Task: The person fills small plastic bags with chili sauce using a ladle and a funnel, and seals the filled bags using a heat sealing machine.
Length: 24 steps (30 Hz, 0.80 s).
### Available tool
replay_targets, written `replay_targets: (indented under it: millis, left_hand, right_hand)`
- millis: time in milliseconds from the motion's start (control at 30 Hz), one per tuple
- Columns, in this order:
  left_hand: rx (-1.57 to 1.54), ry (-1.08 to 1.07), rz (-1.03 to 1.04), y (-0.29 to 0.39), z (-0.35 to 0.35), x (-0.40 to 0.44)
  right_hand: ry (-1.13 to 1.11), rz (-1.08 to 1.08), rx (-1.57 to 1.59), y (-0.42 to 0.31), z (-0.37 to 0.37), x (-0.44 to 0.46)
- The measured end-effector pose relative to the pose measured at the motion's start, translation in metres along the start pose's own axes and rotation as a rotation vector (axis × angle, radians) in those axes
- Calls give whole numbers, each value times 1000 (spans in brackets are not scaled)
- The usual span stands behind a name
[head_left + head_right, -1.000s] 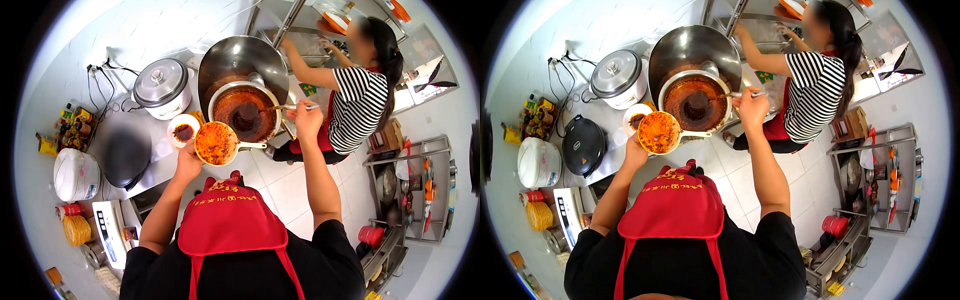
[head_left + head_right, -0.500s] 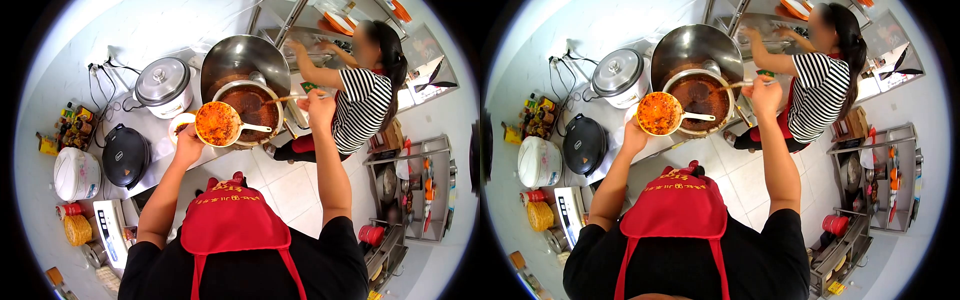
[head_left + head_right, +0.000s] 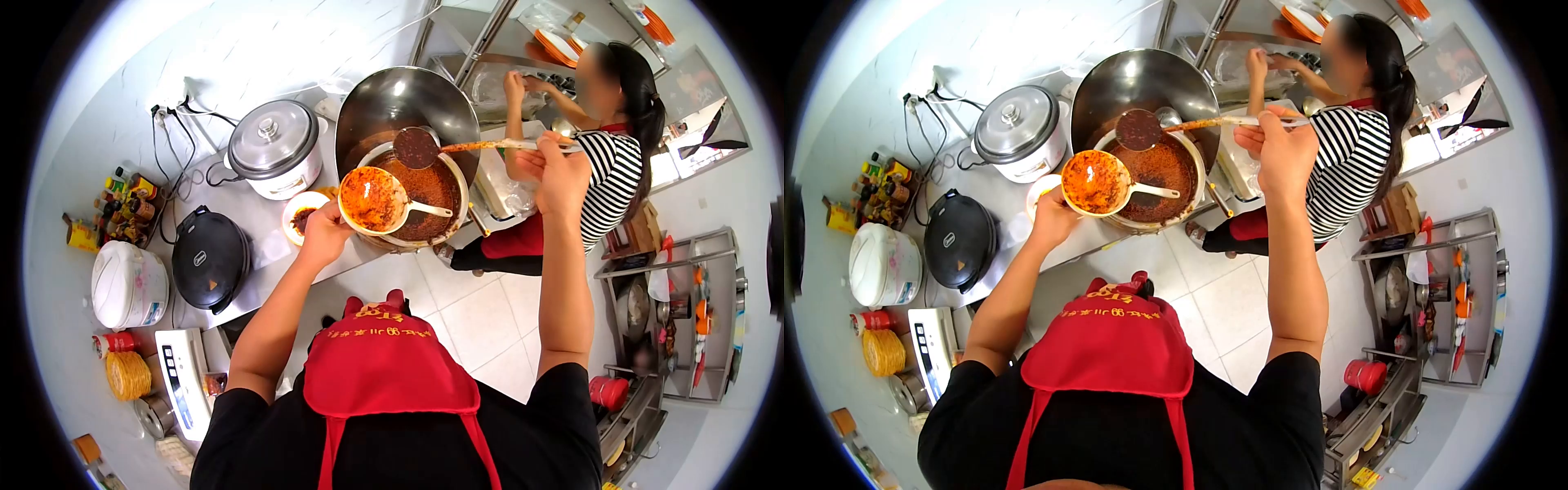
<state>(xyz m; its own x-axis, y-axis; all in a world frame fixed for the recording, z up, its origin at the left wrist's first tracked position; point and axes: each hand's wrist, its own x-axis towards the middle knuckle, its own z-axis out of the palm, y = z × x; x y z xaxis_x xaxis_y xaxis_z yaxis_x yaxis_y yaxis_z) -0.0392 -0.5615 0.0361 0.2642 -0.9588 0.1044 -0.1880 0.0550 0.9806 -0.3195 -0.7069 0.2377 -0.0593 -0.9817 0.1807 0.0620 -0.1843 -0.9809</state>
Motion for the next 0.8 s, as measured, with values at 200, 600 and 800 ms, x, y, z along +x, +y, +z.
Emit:
replay_targets:
  millis: [200, 600, 800]
  left_hand:
    - [-25, -14, -31, 15, 3, 7]
    - [-127, 32, 3, 38, -9, -2]
    - [-163, 32, -59, 64, -16, -7]
  right_hand:
    - [-96, -69, -3, -24, 17, -41]
    - [-634, -1123, -262, -13, -5, -124]
    - [-686, -1235, -326, -10, -4, -121]
